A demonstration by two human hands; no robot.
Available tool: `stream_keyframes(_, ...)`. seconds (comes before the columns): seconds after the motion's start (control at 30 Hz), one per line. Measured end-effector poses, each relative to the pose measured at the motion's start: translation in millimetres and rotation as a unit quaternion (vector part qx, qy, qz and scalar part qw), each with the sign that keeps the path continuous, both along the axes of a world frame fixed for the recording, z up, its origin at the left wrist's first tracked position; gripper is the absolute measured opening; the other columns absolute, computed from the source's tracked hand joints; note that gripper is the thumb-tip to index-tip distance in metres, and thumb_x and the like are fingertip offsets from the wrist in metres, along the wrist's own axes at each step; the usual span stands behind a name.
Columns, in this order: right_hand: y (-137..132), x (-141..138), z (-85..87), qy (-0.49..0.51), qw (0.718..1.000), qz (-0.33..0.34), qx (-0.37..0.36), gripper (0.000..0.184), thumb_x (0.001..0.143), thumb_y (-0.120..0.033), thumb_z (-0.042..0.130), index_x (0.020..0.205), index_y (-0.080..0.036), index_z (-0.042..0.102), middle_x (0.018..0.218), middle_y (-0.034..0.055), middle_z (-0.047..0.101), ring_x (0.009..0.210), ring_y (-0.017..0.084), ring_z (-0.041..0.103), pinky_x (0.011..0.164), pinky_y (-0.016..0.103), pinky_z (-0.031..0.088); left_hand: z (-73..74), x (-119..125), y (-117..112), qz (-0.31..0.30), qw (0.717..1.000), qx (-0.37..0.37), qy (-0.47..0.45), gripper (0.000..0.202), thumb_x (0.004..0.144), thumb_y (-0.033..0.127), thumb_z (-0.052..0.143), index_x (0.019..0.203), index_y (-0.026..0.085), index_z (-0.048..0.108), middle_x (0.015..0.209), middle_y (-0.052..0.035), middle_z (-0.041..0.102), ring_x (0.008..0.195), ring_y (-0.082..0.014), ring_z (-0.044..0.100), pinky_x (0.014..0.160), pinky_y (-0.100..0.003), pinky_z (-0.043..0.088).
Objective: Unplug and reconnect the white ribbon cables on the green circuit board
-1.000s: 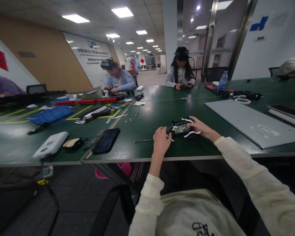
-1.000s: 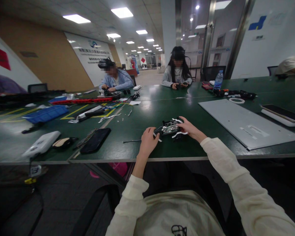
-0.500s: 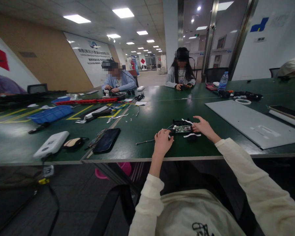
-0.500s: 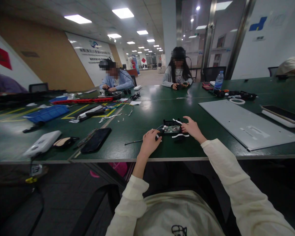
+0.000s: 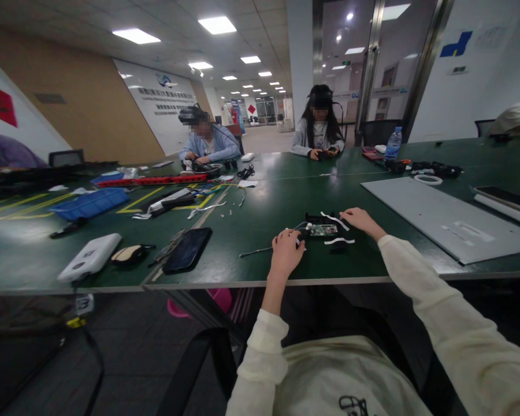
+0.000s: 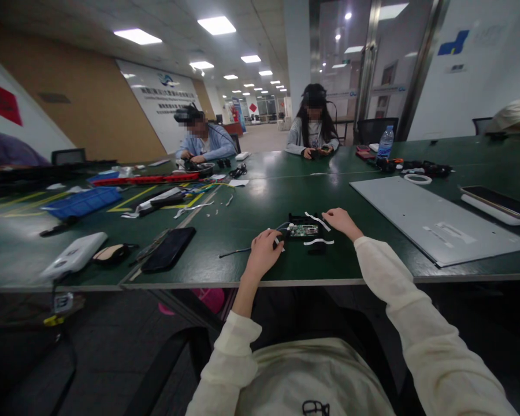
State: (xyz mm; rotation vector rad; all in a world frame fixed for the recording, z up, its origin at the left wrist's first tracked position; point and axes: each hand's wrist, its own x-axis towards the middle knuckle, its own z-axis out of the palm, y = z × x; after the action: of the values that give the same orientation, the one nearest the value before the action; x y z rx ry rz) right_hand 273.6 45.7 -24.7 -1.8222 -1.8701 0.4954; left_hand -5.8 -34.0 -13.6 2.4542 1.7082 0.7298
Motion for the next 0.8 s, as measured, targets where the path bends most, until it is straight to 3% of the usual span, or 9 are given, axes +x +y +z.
stream_keyframes(0.17, -2.5, -4.0, -1.9, -0.019, 1.0, 0.004, -0.022, 0.049, 0.089, -0.05, 0.045, 0.085, -0.012, 0.075, 0.083, 0.0094, 0.07, 0.077, 0.018, 0.063, 0.066, 0.024, 0.04, 1.7, 1.1, -0.7, -0.004, 1.0, -0.004, -0.004, 0.024, 0.091, 0.028, 0.049, 0.112, 0.022, 0.059, 0.124, -0.0084, 0.058, 0.125, -0.0254, 0.045, 0.107, -0.047, 0.033)
stream_keyframes(0.37, -5.8, -2.3, -3.3, 0.06, 0.998, 0.006, -0.014, 0.036, 0.081, -0.046, 0.057, 0.088, -0.015, 0.074, 0.091, 0.0066, 0.07, 0.08, 0.017, 0.063, 0.066, 0.024, 0.042, 2.0, 1.0, -1.7, -0.002, 1.0, -0.005, -0.001, 0.024, 0.091, 0.028, 0.05, 0.112, 0.022, 0.059, 0.122, -0.0082, 0.058, 0.125, -0.0263, 0.046, 0.105, -0.048, 0.034)
stream_keyframes(0.53, -4.9, 1.0, -5.6, 0.103, 0.995, -0.004, 0.006, 0.035, 0.082, -0.044, 0.056, 0.092, -0.015, 0.073, 0.095, 0.006, 0.07, 0.084, 0.017, 0.062, 0.07, 0.025, 0.042, 1.2, 1.4, -0.7, 0.006, 1.0, -0.005, -0.005, 0.028, 0.092, 0.024, 0.046, 0.118, 0.022, 0.056, 0.126, -0.0094, 0.058, 0.126, -0.0251, 0.047, 0.107, -0.047, 0.033)
stream_keyframes(0.8, -8.0, -0.5, -5.8, 0.032, 0.999, -0.012, 0.034, 0.03, 0.085, -0.037, 0.052, 0.092, -0.015, 0.072, 0.093, 0.007, 0.07, 0.083, 0.016, 0.063, 0.074, 0.026, 0.044, 0.4, 1.0, 6.3, 0.065, 0.996, 0.015, -0.058, 0.041, 0.09, 0.012, 0.041, 0.13, 0.014, 0.047, 0.131, -0.0148, 0.053, 0.12, -0.0244, 0.052, 0.1, -0.038, 0.041)
